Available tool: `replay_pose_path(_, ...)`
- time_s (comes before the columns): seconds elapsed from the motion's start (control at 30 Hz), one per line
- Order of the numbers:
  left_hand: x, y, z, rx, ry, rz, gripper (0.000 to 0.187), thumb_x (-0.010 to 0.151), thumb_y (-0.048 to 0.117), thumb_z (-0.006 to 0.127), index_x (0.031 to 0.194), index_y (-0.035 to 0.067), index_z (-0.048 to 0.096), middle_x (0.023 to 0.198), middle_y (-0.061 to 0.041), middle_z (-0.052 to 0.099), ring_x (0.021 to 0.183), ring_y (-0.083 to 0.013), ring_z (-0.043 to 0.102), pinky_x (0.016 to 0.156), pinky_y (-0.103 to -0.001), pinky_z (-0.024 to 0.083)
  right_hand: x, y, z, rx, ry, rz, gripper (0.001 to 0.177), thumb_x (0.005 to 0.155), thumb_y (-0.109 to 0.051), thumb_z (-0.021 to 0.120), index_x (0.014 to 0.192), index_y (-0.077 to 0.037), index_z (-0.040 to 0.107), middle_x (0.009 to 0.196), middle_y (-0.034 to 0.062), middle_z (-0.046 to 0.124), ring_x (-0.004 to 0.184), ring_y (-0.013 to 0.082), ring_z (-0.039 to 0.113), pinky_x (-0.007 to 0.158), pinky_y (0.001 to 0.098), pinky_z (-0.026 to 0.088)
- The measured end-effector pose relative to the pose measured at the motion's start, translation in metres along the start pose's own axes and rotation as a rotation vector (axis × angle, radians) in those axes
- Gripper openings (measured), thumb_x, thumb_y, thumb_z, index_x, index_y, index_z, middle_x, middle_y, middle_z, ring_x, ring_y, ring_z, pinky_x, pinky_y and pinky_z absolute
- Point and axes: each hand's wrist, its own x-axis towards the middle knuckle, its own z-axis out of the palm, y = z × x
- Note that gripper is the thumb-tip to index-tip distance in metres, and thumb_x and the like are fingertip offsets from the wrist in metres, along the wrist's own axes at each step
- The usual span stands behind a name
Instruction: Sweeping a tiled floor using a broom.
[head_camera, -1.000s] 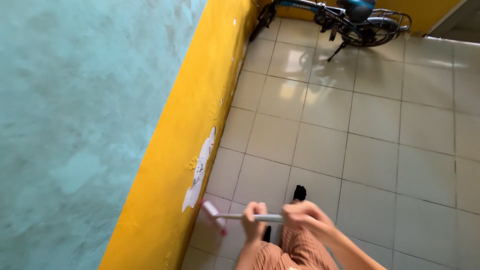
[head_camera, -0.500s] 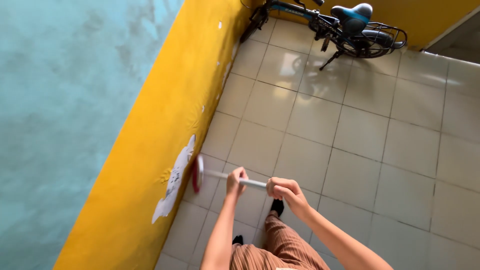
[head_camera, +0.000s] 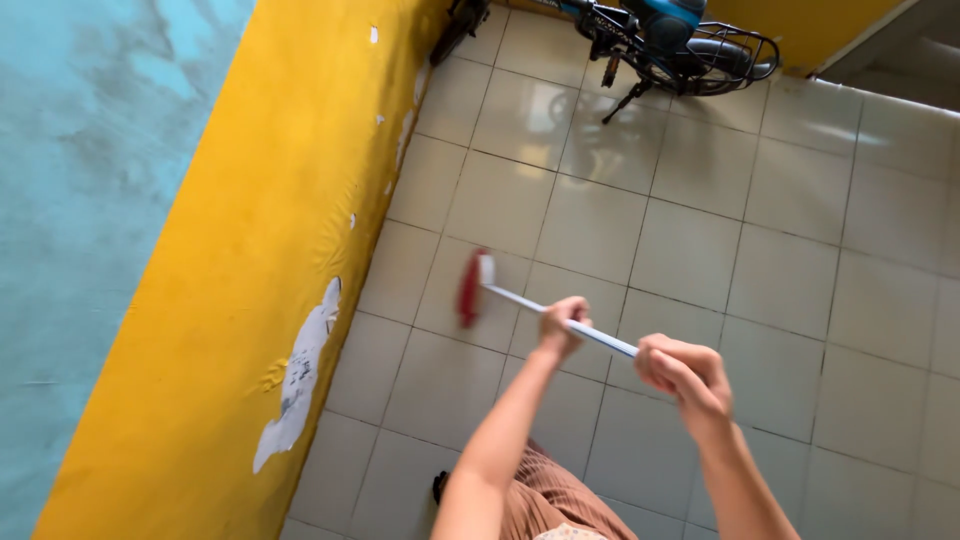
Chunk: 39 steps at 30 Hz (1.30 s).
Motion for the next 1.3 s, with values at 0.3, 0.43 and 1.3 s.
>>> replay_pose_path(0.3,0.035,0.022,0.085,-0.215,-0.249,0.181,0.017,0.082,0.011,0.072,0.081,0.007,0.056,0.066,-0.006,0.057,0.063,-0.021,0.055,0.063,-0.035,0.048,0.032,-0.016,0.028,-0.519,-0.3,0.025,0.029,0.091,-0.01,0.065,0.071,0.001,0.048,0.064,0.0061,0.044,0.062,0.0207,0.037,0.059,0.0348,0.035)
replay_pose_path(0.43,0.006,0.099,0.068,-0.099,-0.271,0.401,0.024,0.083,0.013,0.078,0.078,0.006,0.056,0.065,-0.006,0.056,0.067,-0.0252,0.056,0.073,-0.038,0.048,-0.013,-0.066,-0.019,-0.429,-0.21,-0.059,0.033,0.085,-0.01,0.071,0.062,-0.001,0.048,0.06,0.0075,0.041,0.06,0.021,0.038,0.058,0.0361,0.033)
replay_pose_path(1.3,0.093,-0.006,0.075,-0.015,-0.639,0.731,0.04,0.076,0.033,0.083,0.062,0.007,0.056,0.07,-0.011,0.059,0.077,-0.0334,0.06,0.071,-0.046,0.049,0.018,0.063,0.07,-0.547,0.491,-0.402,0.008,0.078,-0.001,0.058,0.073,-0.002,0.053,0.068,0.0073,0.049,0.061,0.0219,0.049,0.06,0.0342,0.042)
